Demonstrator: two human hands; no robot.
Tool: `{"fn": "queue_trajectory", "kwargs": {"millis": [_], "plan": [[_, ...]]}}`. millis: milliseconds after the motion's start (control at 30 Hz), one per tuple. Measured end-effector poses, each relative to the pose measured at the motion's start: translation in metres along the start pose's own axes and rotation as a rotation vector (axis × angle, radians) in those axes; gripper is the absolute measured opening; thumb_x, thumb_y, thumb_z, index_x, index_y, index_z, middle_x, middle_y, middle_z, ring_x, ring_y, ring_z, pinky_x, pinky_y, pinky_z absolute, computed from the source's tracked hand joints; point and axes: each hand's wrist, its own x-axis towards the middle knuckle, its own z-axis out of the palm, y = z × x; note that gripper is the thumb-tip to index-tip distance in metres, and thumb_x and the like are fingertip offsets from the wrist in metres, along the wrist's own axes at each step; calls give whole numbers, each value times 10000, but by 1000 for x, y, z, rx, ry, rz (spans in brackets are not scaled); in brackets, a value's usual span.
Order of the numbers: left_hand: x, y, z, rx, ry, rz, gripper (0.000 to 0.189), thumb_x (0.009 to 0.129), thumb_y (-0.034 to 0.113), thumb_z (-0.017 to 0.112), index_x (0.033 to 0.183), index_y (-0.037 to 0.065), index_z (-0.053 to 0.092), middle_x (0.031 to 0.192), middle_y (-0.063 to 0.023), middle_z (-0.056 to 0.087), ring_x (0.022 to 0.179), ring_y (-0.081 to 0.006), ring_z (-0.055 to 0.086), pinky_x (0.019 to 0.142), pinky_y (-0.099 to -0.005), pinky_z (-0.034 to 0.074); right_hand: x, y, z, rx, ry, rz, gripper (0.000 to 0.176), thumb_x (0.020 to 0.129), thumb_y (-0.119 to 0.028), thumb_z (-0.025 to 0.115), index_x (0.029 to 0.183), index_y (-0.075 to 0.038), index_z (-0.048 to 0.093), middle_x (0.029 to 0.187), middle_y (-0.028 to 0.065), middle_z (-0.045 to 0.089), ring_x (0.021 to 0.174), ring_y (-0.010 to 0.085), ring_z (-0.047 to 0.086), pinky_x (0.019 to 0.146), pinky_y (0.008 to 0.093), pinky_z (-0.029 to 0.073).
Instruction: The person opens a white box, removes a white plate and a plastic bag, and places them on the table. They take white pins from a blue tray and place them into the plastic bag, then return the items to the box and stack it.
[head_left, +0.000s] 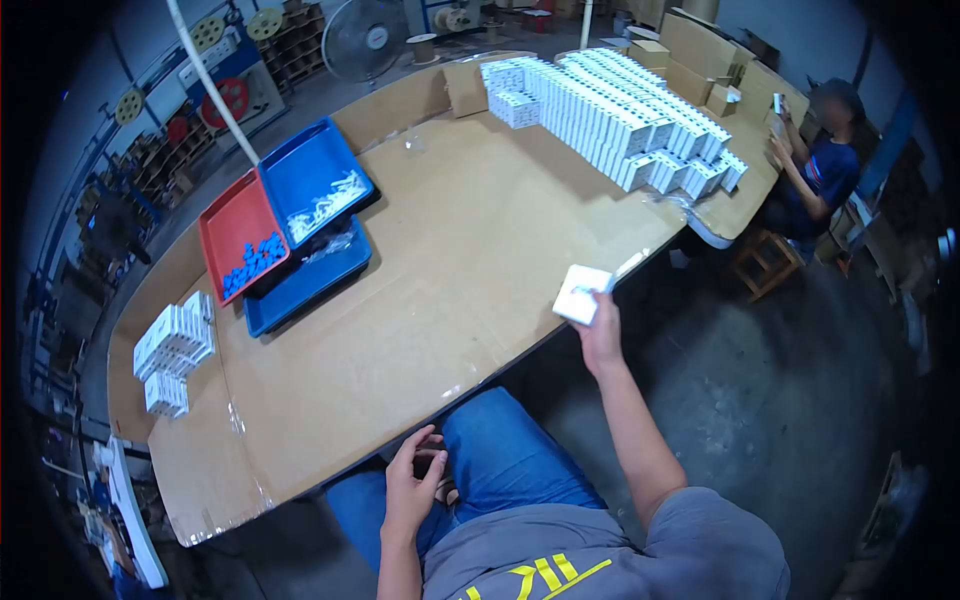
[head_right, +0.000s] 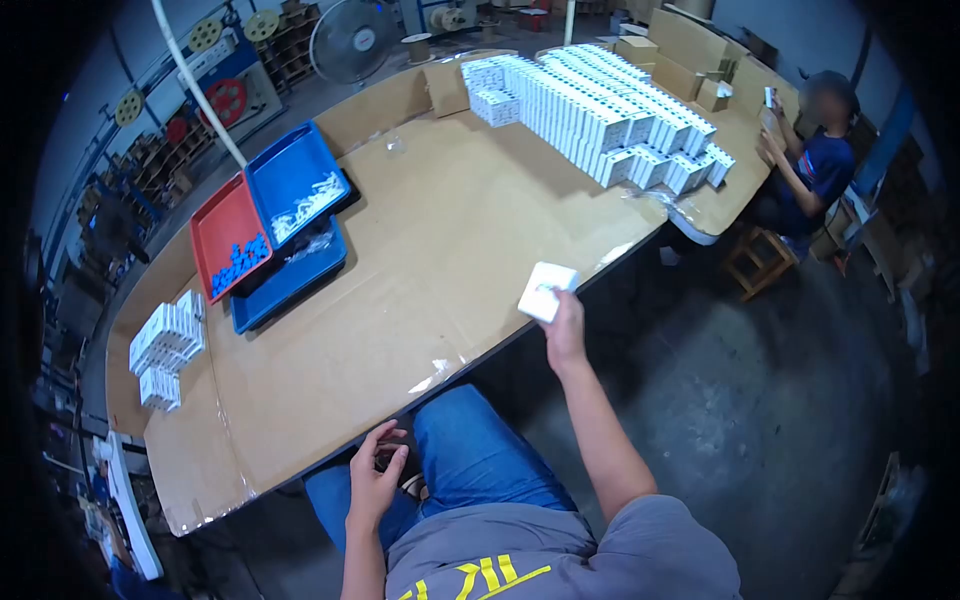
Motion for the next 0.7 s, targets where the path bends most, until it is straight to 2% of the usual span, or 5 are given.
{"fn": "queue_trajectory", "kwargs": {"millis": [67, 233, 400, 633, 700], "plan": [[14, 0, 6, 44, 28, 93, 408, 932, -4, 706, 1334, -10, 632, 1176, -114, 721, 1001, -164, 706, 908, -311, 555, 18, -28, -10, -24, 167, -108, 512, 1081, -405, 447, 1322, 25, 583, 1223, 124, 665, 1119, 215, 676, 847, 392, 582], [56, -1, 17, 164, 206, 297, 286, 927, -5, 682, 1212, -13, 666, 1157, -147, 710, 1070, -253, 684, 975, -361, 530, 99, -70, -59, -197, 405, -409, 372, 1079, -317, 523, 1174, 10, 673, 1026, 56, 713, 841, 122, 667, 632, 274, 513], [101, -29, 21, 354, 463, 398, 267, 954, 46, 634, 1213, -15, 644, 1199, -166, 653, 1178, -338, 594, 1042, -435, 455, 189, -79, -98, -131, 610, -489, 272, 930, -80, 650, 1171, 45, 658, 1055, 102, 719, 903, 184, 694, 795, 339, 550], [119, -38, 38, 585, 550, 367, 333, 925, 103, 669, 1241, 11, 618, 1258, -175, 599, 1219, -371, 553, 1057, -484, 424, 259, -108, -94, -373, 858, -751, 293, 936, -105, 658, 1166, 76, 641, 1100, 200, 741, 958, 301, 735, 823, 417, 556], [120, -38, 39, 637, 543, 361, 334, 920, 118, 675, 1233, 14, 621, 1250, -171, 606, 1209, -370, 559, 1048, -490, 428, 267, -111, -81, -445, 926, -730, 443, 972, -151, 660, 1339, 79, 568, 1216, 263, 704, 1073, 382, 711, 903, 448, 544]]}}
